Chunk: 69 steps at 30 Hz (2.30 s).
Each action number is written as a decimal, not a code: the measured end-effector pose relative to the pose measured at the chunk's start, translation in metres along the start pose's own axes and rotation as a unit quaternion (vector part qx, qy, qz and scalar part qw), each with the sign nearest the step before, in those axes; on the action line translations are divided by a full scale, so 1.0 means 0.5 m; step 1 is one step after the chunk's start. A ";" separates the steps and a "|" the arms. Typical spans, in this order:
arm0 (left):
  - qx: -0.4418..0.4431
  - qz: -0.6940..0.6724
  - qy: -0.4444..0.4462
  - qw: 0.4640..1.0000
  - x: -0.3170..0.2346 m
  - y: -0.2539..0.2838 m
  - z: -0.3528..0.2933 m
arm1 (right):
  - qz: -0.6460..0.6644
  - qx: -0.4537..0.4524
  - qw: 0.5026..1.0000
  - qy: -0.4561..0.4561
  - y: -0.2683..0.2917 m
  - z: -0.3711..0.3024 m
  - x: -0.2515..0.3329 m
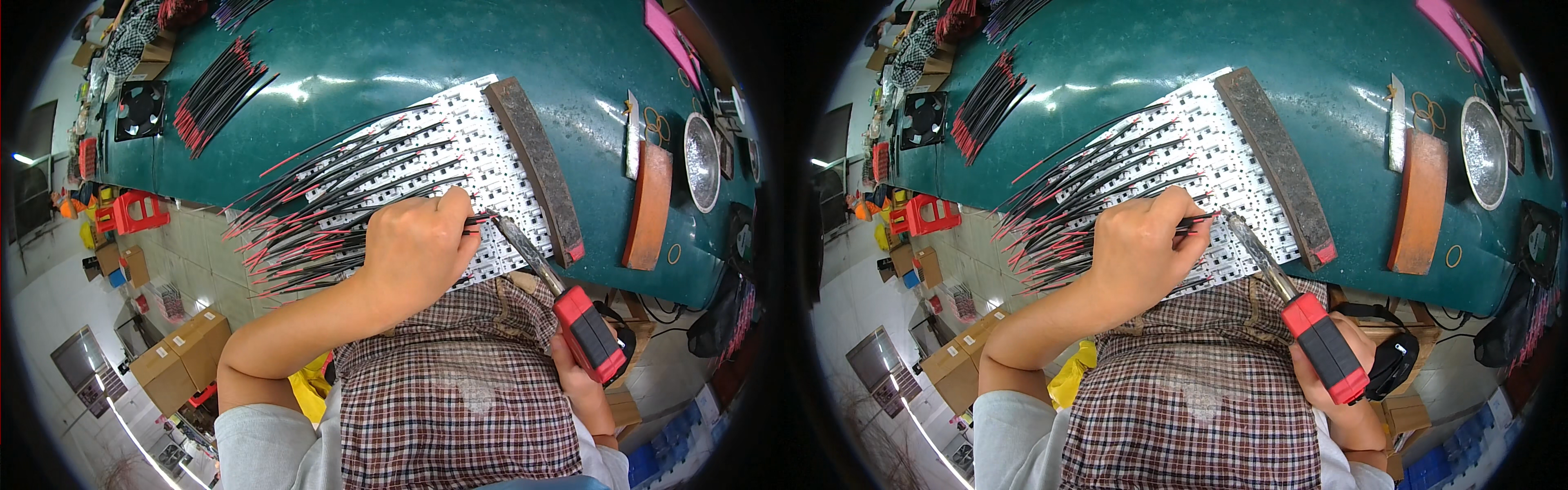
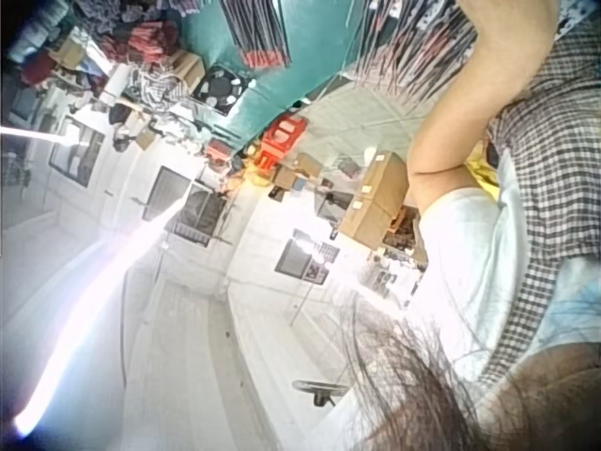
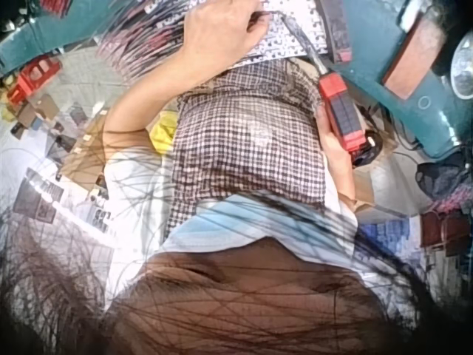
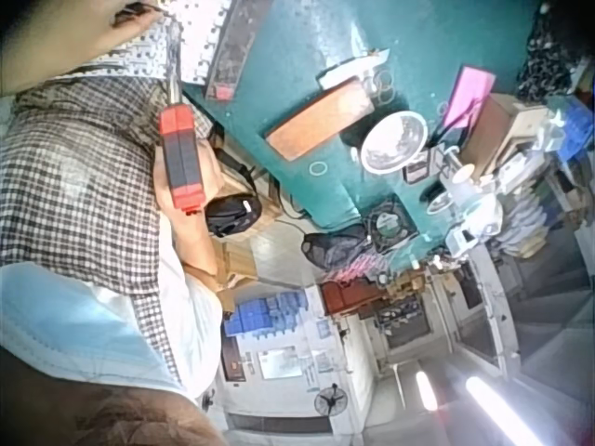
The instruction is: The person solders the ends of bundled wires over a circuit board panel using a handheld soldering tool, rearranges the circuit board sheets on the workbench, and solders additional wire bundles with the tool.
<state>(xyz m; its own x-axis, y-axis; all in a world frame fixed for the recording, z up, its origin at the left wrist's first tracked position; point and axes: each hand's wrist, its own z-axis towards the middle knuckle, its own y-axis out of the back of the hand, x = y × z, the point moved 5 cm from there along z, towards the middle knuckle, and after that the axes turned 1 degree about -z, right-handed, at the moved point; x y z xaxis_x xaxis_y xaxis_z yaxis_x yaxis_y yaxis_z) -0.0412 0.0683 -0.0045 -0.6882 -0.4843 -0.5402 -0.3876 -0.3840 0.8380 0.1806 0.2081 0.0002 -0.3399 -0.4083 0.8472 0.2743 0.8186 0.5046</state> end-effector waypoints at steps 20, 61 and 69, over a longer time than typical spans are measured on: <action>0.011 -0.033 -0.004 0.999 0.012 0.002 0.010 | 0.017 -0.008 1.000 -0.001 0.002 -0.011 -0.007; 0.164 -0.075 -0.079 0.980 0.034 0.004 0.006 | 0.295 -0.187 0.929 -0.124 0.020 -0.029 -0.167; -0.095 0.028 -0.066 0.993 0.037 0.095 0.017 | 0.252 -0.112 0.961 0.014 0.006 0.029 -0.029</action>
<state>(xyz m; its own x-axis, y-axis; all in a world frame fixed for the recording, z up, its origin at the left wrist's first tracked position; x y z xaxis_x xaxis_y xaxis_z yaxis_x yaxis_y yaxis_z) -0.0777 0.0479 0.0257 -0.7843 -0.4067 -0.4684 -0.2328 -0.5069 0.8300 0.1735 0.2224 -0.0129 -0.0895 0.0043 0.9960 0.5863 0.8086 0.0492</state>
